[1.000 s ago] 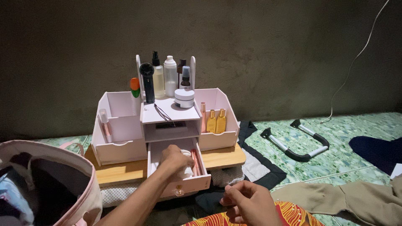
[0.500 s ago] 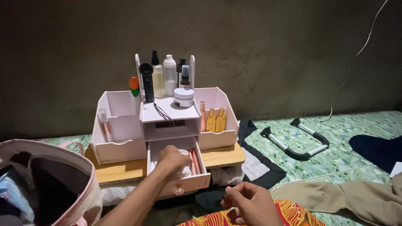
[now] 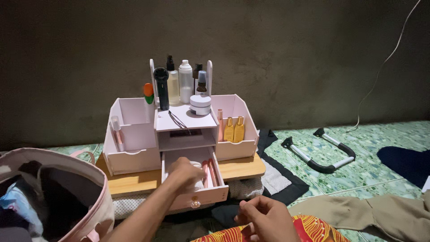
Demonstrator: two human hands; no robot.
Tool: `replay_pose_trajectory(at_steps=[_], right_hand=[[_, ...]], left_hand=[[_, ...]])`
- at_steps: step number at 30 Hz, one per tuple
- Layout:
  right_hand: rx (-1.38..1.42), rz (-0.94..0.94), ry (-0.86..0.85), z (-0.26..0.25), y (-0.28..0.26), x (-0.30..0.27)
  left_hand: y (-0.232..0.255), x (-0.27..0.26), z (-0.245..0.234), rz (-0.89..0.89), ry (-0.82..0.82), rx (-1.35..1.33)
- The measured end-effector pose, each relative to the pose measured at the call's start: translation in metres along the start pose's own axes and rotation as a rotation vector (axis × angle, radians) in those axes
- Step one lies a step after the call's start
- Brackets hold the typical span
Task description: The person wipes several cosmetic items with a white cloth, including a makeup brush, a white tube, a purple tube, and a gold tube. They take items from a pink bag and place them into a pink organizer with drawers.
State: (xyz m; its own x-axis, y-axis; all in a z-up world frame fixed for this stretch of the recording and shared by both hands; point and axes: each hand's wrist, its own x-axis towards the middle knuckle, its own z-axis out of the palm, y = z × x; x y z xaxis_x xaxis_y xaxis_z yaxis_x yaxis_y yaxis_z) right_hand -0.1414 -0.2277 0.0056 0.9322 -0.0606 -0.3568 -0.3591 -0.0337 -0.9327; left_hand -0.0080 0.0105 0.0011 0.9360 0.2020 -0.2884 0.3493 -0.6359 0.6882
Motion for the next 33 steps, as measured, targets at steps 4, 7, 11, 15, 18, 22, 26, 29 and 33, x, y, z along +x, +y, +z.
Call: replay_pose_trajectory(at_steps=[4,7,11,15,18,22,26,29,33], right_hand=[[0.003,0.013,0.032,-0.006,0.002,0.003],[0.018,-0.007,0.031,-0.010,0.006,0.005],[-0.050,0.004,0.077,-0.011,0.009,0.005],[-0.039,0.008,0.048,-0.008,0.011,0.006],[-0.039,0.037,0.051,-0.006,0.012,0.007],[-0.026,0.010,0.013,-0.009,0.017,0.009],[-0.048,-0.017,0.026,-0.013,0.023,0.013],[-0.033,-0.013,0.014,-0.015,0.027,0.018],[-0.052,-0.047,0.001,-0.017,0.034,0.024]], left_hand=[[0.013,-0.017,0.002,0.088,0.065,0.115],[0.018,-0.024,0.001,0.000,0.048,0.159],[0.018,-0.021,0.002,0.062,0.064,0.119],[0.017,-0.014,0.005,0.057,0.057,0.121],[0.017,-0.012,0.007,0.045,0.049,0.105],[0.018,-0.015,0.010,0.042,0.069,0.062],[0.017,-0.021,0.012,0.084,0.070,0.045],[0.018,-0.025,0.012,0.076,0.069,0.039],[0.019,-0.029,0.010,0.074,0.063,0.053]])
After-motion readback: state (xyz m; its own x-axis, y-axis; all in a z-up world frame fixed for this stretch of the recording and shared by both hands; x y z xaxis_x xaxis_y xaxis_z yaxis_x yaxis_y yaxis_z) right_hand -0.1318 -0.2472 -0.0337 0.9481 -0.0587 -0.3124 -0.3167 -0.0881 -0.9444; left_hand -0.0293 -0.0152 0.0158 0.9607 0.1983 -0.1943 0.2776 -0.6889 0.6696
